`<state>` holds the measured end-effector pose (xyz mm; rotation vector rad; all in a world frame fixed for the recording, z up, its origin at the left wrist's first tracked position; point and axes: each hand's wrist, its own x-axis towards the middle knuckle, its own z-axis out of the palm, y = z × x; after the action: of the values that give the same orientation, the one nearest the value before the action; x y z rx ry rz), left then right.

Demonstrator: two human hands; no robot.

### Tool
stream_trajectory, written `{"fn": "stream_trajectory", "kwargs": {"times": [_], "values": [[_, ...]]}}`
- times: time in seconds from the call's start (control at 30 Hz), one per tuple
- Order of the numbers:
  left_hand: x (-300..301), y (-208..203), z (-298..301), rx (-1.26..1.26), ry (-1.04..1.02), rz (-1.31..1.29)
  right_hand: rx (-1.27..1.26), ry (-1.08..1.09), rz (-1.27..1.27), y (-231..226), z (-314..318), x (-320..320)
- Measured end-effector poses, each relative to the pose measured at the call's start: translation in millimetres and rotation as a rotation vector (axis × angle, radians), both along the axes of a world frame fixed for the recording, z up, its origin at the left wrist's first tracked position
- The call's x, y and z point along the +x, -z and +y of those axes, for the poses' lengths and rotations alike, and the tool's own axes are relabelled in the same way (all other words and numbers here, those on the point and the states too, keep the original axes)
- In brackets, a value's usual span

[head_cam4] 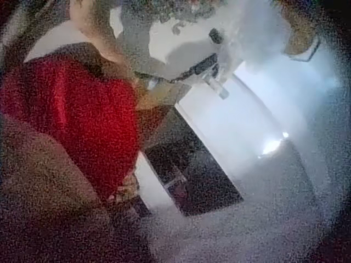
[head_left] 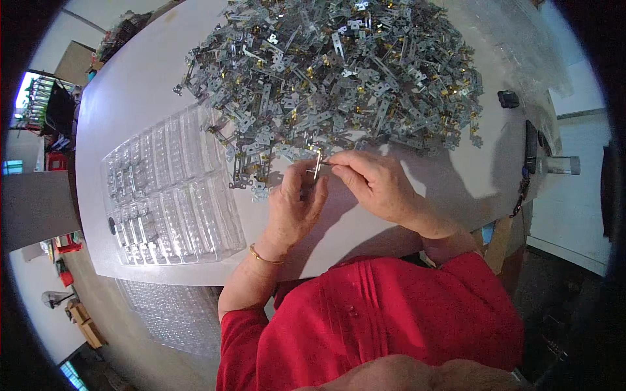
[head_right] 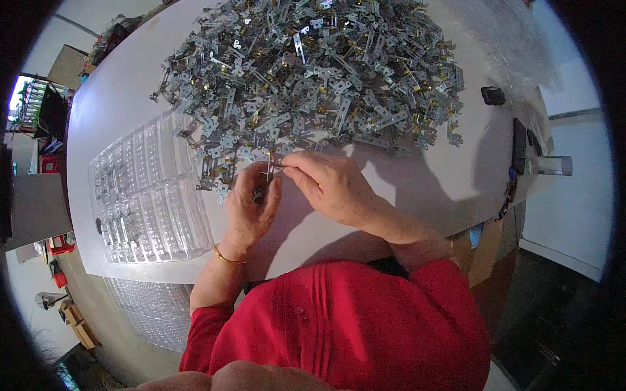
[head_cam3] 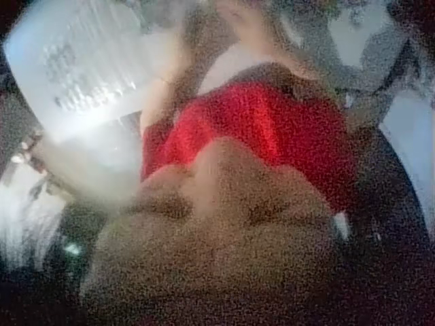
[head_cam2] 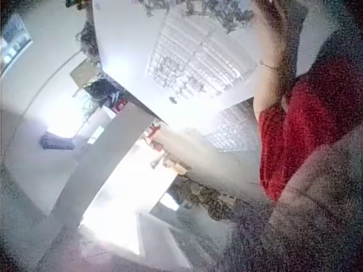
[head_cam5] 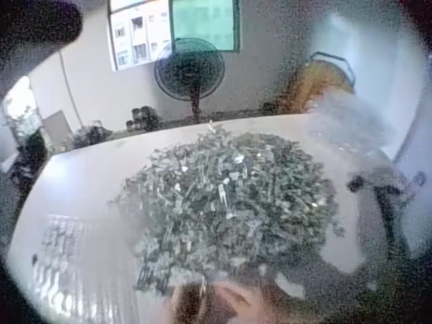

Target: The person picks up a metal bracket and a small pin from the table, inserts the pin into the bracket by hand, and places the assembled unit into a plastic tray.

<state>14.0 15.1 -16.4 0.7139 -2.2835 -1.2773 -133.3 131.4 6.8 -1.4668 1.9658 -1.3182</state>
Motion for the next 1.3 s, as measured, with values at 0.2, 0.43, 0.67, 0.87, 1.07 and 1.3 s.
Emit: {"fn": "stream_trajectory", "kwargs": {"times": [0.2, 0.43, 0.67, 0.87, 1.07, 1.3], "values": [[1, 13, -2, -0.259, 0.075, -0.017, 0.008, -0.014, 0.125, 1, -1, 3], [-4, 16, 2, -0.521, 0.061, -0.041, 0.028, -0.081, 0.236, -2, -1, -7], [4, 23, -2, -0.36, 0.094, -0.134, 0.029, -0.065, 0.279, -1, -10, -4], [1, 15, 3, -0.136, 0.113, -0.032, 0.082, -0.182, 0.283, 4, -3, -4], [-12, 14, 6, -0.205, 0.122, 0.102, 0.132, -0.169, 0.277, 7, 4, -16], [-32, 50, 3, -0.41, 0.045, 0.164, 0.081, -0.167, 0.326, 20, 1, -24]]}}
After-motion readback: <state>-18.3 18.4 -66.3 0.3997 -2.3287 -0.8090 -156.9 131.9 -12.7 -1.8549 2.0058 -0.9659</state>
